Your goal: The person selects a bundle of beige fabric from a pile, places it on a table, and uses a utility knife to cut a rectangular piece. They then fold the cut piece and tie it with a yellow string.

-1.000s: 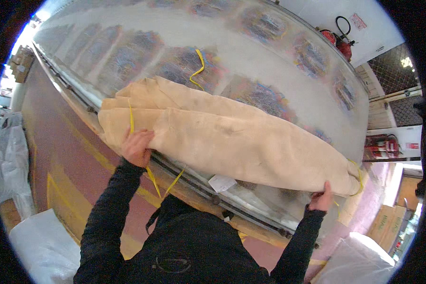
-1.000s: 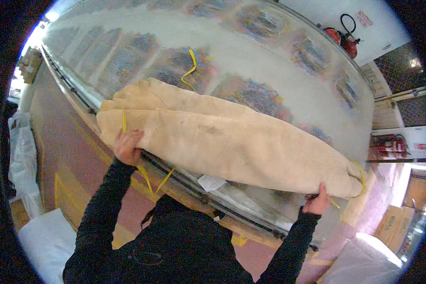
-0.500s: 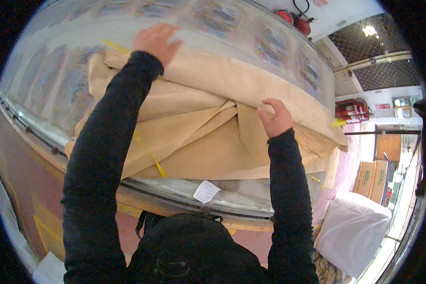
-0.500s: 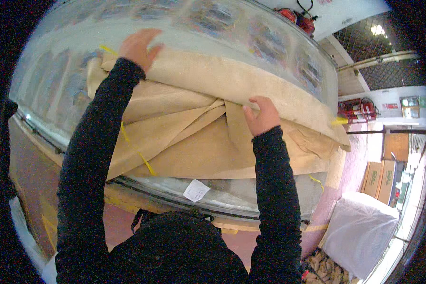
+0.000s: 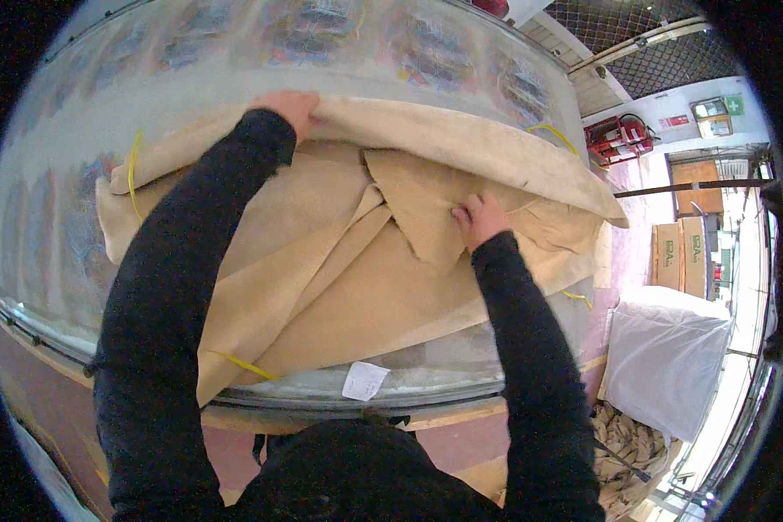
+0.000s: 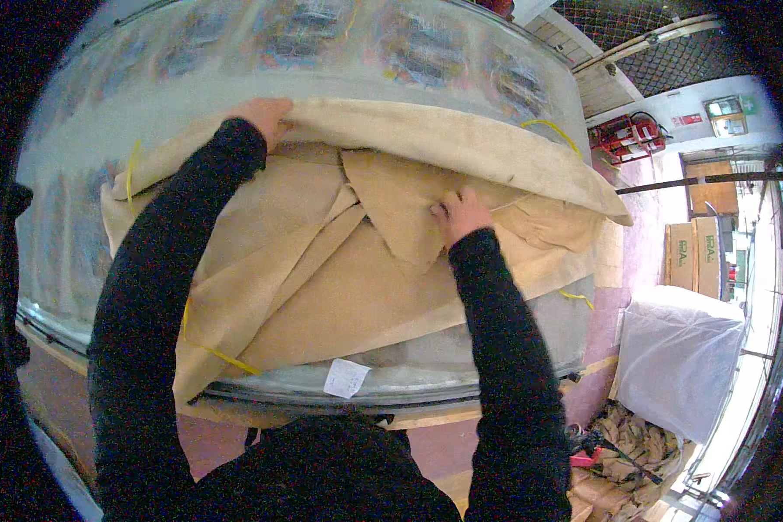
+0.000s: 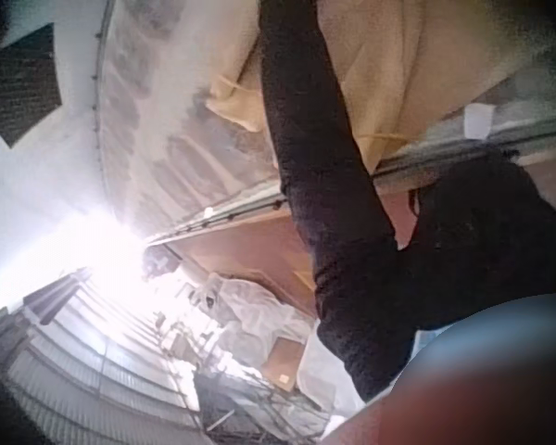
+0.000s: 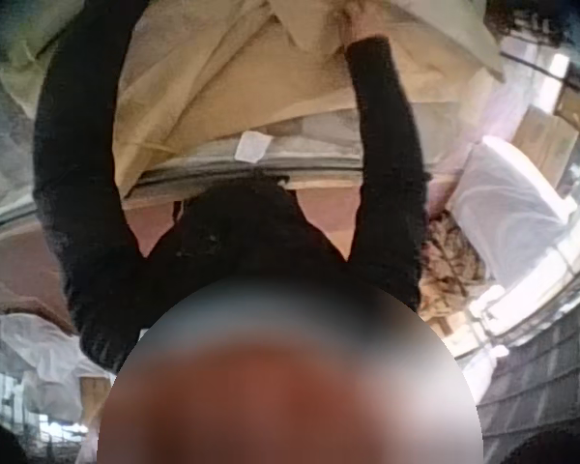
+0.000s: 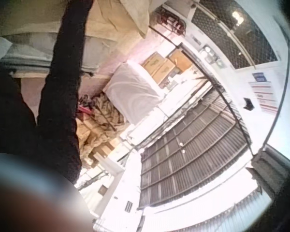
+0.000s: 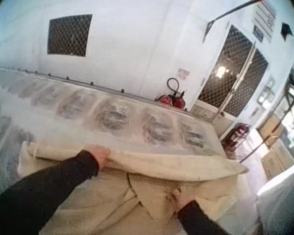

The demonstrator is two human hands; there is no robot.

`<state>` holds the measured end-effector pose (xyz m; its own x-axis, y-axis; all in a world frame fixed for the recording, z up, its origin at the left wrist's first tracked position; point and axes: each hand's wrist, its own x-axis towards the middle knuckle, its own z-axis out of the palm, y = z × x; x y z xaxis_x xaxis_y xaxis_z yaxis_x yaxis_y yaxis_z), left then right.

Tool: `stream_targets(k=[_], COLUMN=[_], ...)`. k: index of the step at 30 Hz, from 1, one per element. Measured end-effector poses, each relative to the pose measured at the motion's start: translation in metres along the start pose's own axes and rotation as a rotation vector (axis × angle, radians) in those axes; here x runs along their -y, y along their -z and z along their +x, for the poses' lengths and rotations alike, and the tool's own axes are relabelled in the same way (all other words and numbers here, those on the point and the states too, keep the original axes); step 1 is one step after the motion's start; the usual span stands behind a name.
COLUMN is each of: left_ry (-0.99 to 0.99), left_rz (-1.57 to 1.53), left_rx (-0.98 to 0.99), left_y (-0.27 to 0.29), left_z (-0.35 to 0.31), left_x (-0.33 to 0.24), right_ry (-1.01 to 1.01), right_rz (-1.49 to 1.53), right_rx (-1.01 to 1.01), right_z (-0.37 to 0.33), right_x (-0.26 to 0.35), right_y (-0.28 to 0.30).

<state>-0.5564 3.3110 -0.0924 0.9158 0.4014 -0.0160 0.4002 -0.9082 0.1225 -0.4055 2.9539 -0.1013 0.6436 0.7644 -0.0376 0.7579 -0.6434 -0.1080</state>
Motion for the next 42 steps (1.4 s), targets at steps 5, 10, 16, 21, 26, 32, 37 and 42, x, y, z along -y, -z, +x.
stream_targets(k=[5,10,16,21,26,32,37,42], left_ry=[0.261,-0.354,-0.143,-0.021,0.232,0.248,-0.254,0.003], left_rz=[0.025,-0.172,-0.180,-0.247,-0.265,-0.263,-0.150,0.082], left_rx=[0.065,-0.299,0.046,-0.053,0.168,-0.313,-0.238,-0.065], left_y=[0.053,0.036,0.020,-0.009,-0.025,0.027,0.037,0.024], left_z=[0.071,-0.012,-0.193,-0.243,-0.193,-0.147,-0.249,-0.341], left_x=[-0.006,-0.069,-0.072,-0.054,0.020,0.038,-0.006,-0.064], right_ry=[-0.048,-0.141,0.306,0.085,-0.019,0.012,0.231,0.231], right_rz=[-0.269,0.069,0.084,0.000,-0.160,-0.072,-0.055,-0.052], right_rx=[0.072,-0.204,-0.466,-0.018,0.024,0.208,0.148,0.109], right_z=[0.107,0.176,0.102,0.009,-0.021,-0.070,-0.117,-0.101], right_x=[0.011,0.042,0.031,0.007,-0.007,-0.006,-0.026,-0.041], right_y=[0.059,0.093,0.029,0.008,0.025,0.028,0.011,-0.003])
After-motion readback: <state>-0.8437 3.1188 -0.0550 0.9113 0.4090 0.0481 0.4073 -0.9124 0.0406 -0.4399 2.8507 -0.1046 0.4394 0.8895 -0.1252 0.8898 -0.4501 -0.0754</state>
